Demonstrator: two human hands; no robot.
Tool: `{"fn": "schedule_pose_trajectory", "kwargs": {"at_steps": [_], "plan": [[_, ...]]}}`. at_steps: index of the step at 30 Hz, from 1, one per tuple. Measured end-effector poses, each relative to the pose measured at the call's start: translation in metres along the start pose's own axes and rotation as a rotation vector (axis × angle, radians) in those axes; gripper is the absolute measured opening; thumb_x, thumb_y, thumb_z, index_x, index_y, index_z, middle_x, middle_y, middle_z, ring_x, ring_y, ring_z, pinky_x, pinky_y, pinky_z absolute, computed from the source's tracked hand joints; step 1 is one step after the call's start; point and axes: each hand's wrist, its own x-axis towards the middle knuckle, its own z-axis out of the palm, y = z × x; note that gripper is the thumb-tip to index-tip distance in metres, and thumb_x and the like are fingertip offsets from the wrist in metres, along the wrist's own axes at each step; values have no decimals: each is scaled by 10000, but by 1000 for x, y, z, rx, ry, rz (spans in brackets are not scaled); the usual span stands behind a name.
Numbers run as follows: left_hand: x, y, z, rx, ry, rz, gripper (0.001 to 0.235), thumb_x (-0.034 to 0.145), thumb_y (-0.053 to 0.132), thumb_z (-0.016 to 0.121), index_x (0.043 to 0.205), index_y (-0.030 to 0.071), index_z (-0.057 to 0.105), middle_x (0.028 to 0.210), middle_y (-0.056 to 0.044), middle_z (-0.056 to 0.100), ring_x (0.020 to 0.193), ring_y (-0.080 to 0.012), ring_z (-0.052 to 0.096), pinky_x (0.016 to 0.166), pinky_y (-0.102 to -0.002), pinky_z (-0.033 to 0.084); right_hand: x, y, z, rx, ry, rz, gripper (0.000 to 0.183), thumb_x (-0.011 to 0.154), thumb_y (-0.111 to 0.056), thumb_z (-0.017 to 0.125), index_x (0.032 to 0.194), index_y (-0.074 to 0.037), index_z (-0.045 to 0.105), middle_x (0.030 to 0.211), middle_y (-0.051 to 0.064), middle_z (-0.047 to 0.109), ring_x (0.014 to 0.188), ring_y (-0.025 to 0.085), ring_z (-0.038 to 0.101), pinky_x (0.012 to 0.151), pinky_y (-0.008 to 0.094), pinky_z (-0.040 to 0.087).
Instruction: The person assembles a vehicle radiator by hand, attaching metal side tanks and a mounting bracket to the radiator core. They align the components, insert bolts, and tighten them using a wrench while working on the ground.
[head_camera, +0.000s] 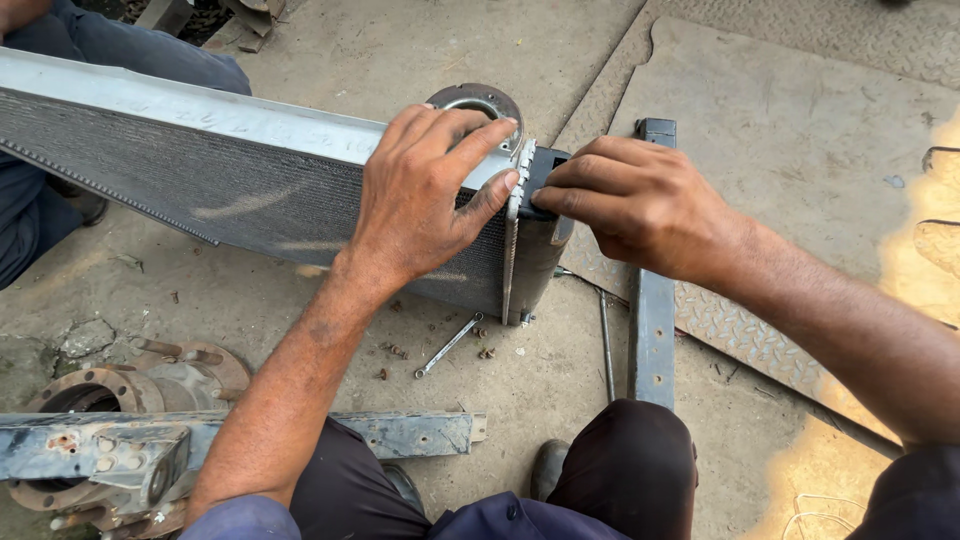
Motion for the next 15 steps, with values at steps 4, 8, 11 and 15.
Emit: {"fn": "schedule_pose_trajectory", "kwargs": {"at_steps": [4,8,11,15], "plan": [[1,18,-4,-261,-39,-26,358,1073,255,649,1372,58,639,1256,-118,690,1209,-285,644,1106,-472,488,-10,-10,4,202,112,260,420,888,80,755,1273,-80,696,1097,64,758,1033,196,724,835,343,619],[3,30,-8,-287,-77,-21,305,1026,208,681,1295,64,675,1282,-111,674,1239,-292,623,1093,-473,496,-23,-27,10,302,241,532,576,904,52,743,1443,-36,563,1256,100,738,1169,219,724,964,355,608],[8,35,-10,-255,-135,-38,278,983,199,727,1222,59,700,1268,-112,660,1233,-293,616,1056,-455,511,-29,-33,22,450,300,567,764,923,-33,771,1582,-32,385,1523,165,605,1402,269,633,1198,402,535],[14,36,-15,-197,-163,9,257,951,198,756,1166,63,714,1265,-113,647,1239,-297,614,1036,-451,516,-29,-30,46,717,282,594,1065,833,-201,869,1640,3,204,1675,253,340,1551,353,390,1298,464,318]]}}
